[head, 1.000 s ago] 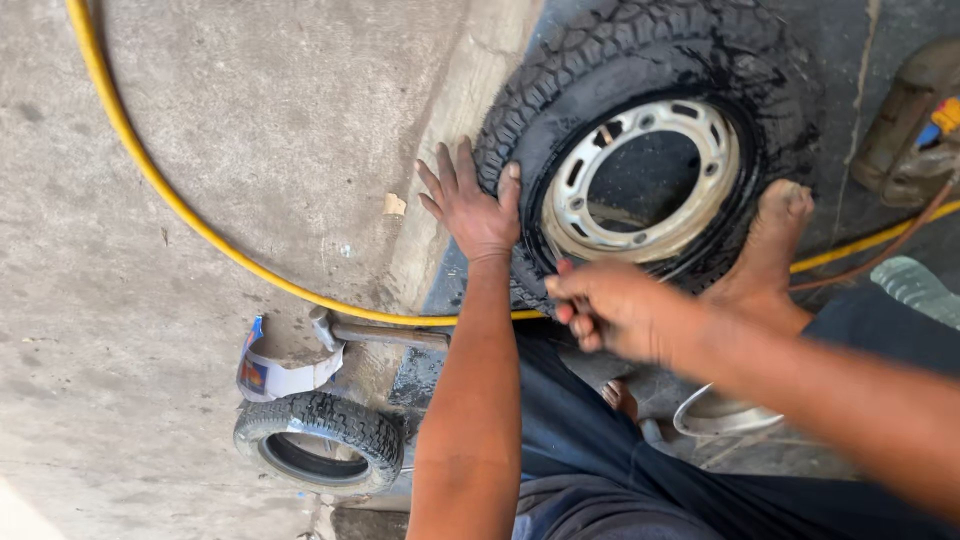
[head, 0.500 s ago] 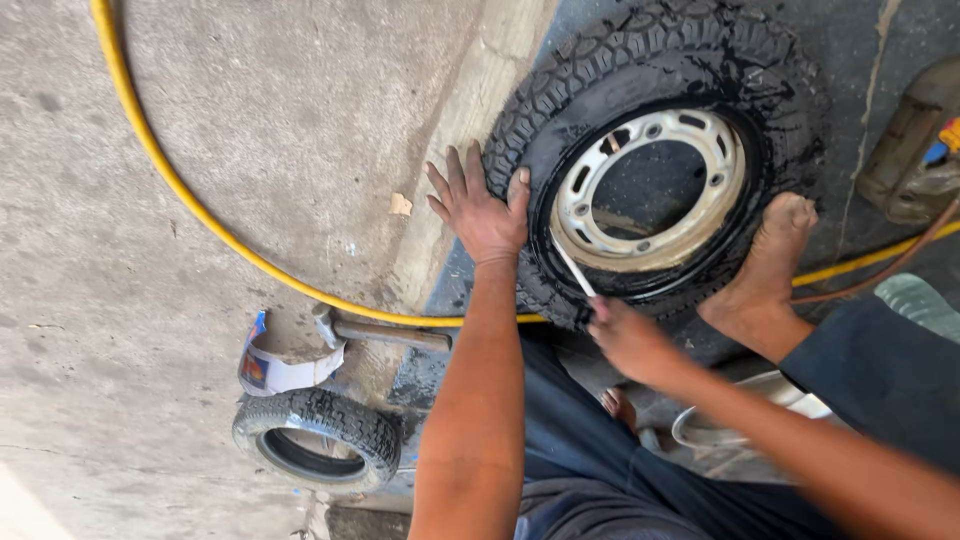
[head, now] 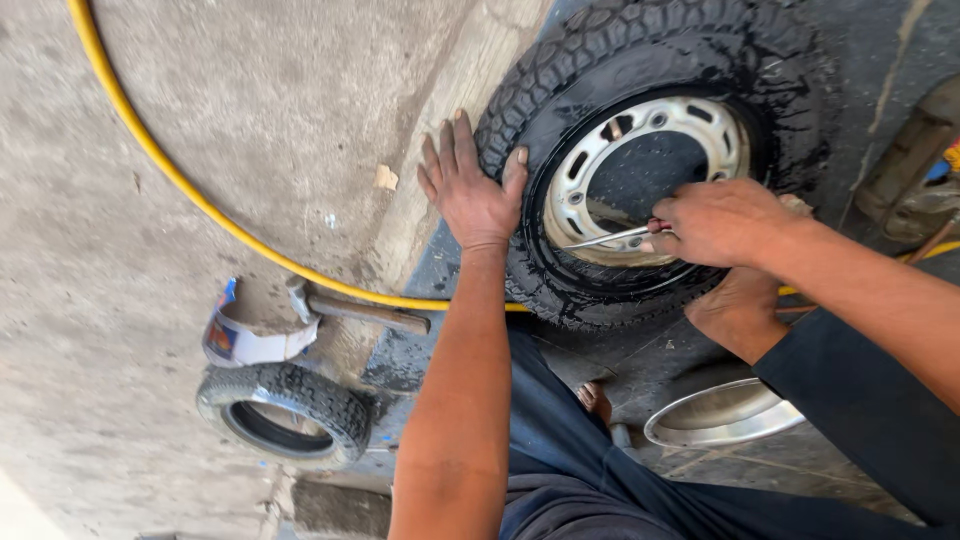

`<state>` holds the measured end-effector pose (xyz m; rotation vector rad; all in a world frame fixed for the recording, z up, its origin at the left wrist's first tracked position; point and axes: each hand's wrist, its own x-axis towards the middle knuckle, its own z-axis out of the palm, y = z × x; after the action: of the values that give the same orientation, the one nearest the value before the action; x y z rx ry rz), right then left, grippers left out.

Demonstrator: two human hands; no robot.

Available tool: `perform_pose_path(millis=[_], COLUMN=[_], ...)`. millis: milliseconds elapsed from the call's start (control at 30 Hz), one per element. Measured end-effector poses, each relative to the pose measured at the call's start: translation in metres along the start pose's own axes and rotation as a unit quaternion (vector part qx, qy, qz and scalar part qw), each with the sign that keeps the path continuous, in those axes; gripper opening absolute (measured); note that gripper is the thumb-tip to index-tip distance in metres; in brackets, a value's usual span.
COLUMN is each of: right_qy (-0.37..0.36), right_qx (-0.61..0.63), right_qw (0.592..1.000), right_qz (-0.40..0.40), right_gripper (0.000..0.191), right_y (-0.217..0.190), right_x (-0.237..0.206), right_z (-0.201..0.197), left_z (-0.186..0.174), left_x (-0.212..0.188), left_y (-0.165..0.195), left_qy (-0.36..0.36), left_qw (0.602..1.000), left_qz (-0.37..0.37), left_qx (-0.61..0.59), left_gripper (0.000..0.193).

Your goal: The person pours liquid onto a tire and then uses a metal tool to mount the tire onto a rim. The person works on the tire while sitting on the ground.

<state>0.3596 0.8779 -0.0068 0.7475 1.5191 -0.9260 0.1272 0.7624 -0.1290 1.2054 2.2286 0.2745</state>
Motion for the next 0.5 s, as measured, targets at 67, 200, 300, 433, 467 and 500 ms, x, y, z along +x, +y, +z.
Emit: perform_pose_path(millis=[67, 200, 300, 433, 467, 500], right_qy=[0.037, 0.051, 0.068, 0.06, 0.059, 0.058], right_qx=[-0.026, -0.095, -0.087, -0.078, -0.088, -0.099], right_qw=[0.999, 0.991, 0.99, 0.992, 0.991, 0.989], right_qz=[-0.029, -0.078, -0.083, -0.08, -0.085, -0.09], right_gripper=[0.043, 0.047, 0.049, 0.051, 0.051, 0.051], right_y=[-0.001, 0.001, 0.0, -0.002, -0.003, -0.004], right_x=[0.01, 0.023, 0.026, 0.025, 0.026, 0.027], right_z=[0.002, 0.004, 0.003, -0.002, -0.003, -0.004], left_z=[0.0, -0.004, -0.008, -0.013, -0.014, -0.014], left_x=[-0.001, -0.001, 0.0, 0.002, 0.002, 0.003], left_y=[-0.001, 0.002, 0.007, 0.01, 0.011, 0.011], left_qy=[0.0, -0.01, -0.036, -0.06, -0.056, -0.052], left_qw=[1.0, 1.0, 0.998, 0.995, 0.995, 0.995], left_qz=[0.004, -0.008, -0.032, -0.057, -0.055, -0.045], left_qx=[-0.003, -0.021, -0.027, -0.064, -0.069, -0.071], left_gripper=[0.088, 0.086, 0.086, 0.089, 0.089, 0.092])
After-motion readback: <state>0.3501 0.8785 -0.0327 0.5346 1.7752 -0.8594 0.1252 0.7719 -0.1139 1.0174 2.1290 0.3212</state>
